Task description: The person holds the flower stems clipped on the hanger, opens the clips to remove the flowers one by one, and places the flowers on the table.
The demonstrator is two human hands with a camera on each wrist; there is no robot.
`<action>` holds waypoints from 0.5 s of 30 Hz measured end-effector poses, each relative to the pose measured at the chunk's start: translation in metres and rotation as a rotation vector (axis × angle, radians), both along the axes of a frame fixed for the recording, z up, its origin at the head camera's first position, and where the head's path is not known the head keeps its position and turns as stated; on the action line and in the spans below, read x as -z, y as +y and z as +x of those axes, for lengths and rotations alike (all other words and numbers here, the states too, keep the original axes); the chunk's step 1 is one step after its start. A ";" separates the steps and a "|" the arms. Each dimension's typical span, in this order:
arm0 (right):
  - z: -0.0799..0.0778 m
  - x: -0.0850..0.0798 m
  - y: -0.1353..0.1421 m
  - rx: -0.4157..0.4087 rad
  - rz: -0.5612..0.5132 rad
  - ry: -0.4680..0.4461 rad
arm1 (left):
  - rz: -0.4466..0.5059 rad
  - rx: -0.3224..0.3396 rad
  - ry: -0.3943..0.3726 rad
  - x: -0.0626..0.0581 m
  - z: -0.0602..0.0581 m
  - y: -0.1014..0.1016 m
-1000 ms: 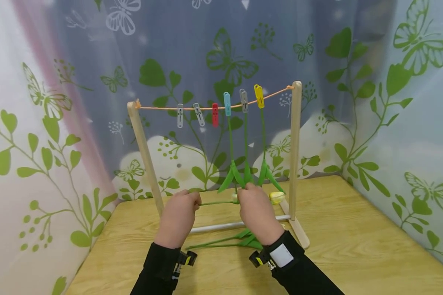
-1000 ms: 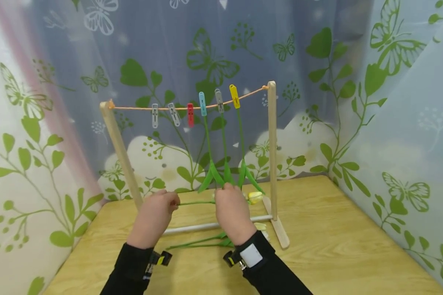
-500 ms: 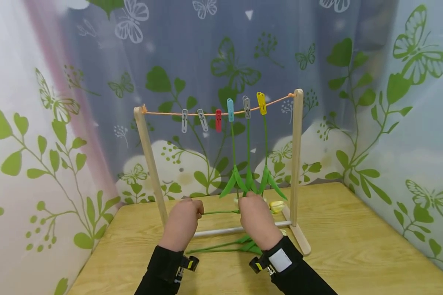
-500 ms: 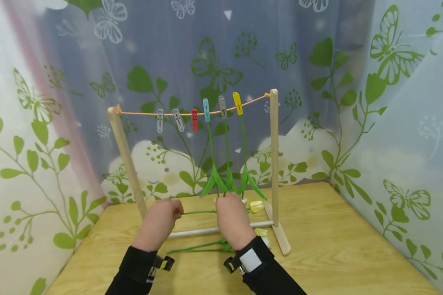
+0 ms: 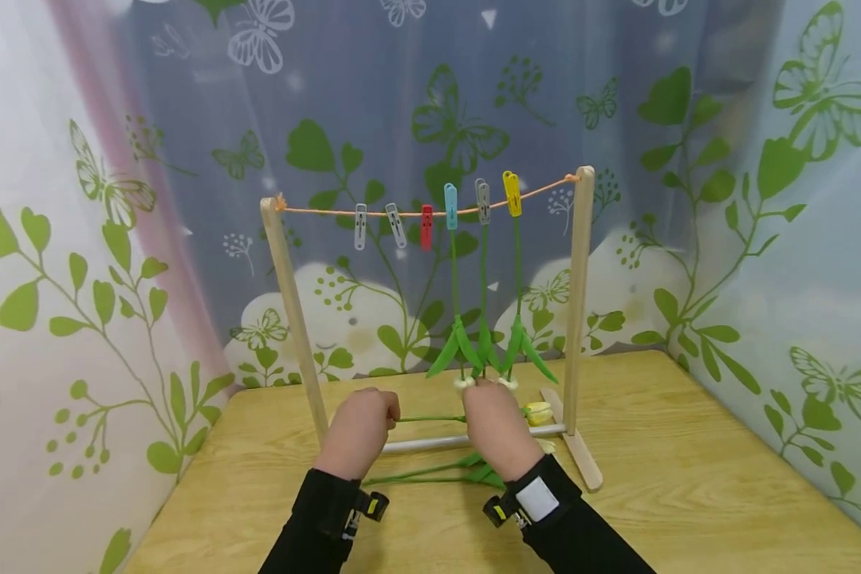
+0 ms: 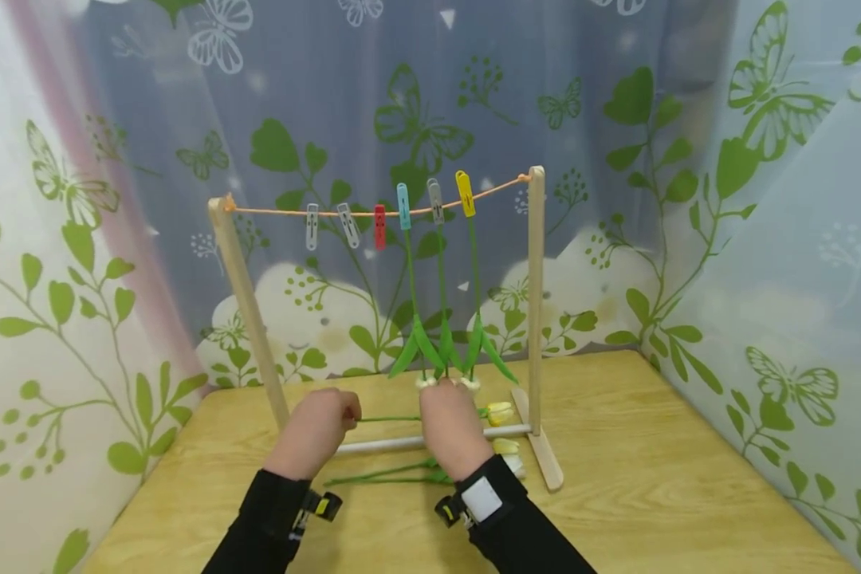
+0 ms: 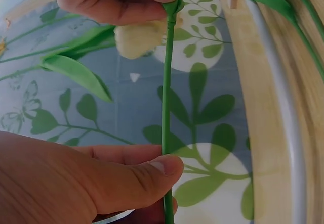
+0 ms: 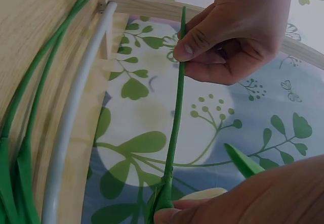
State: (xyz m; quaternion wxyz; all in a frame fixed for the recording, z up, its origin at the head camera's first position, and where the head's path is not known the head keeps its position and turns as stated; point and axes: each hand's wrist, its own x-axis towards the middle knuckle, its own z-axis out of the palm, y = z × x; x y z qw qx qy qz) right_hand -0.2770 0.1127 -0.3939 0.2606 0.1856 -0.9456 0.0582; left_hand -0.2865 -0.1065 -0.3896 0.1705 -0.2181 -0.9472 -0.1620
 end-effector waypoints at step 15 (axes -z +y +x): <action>-0.003 0.014 0.000 -0.036 0.020 0.006 | -0.029 0.030 -0.074 0.015 -0.007 0.000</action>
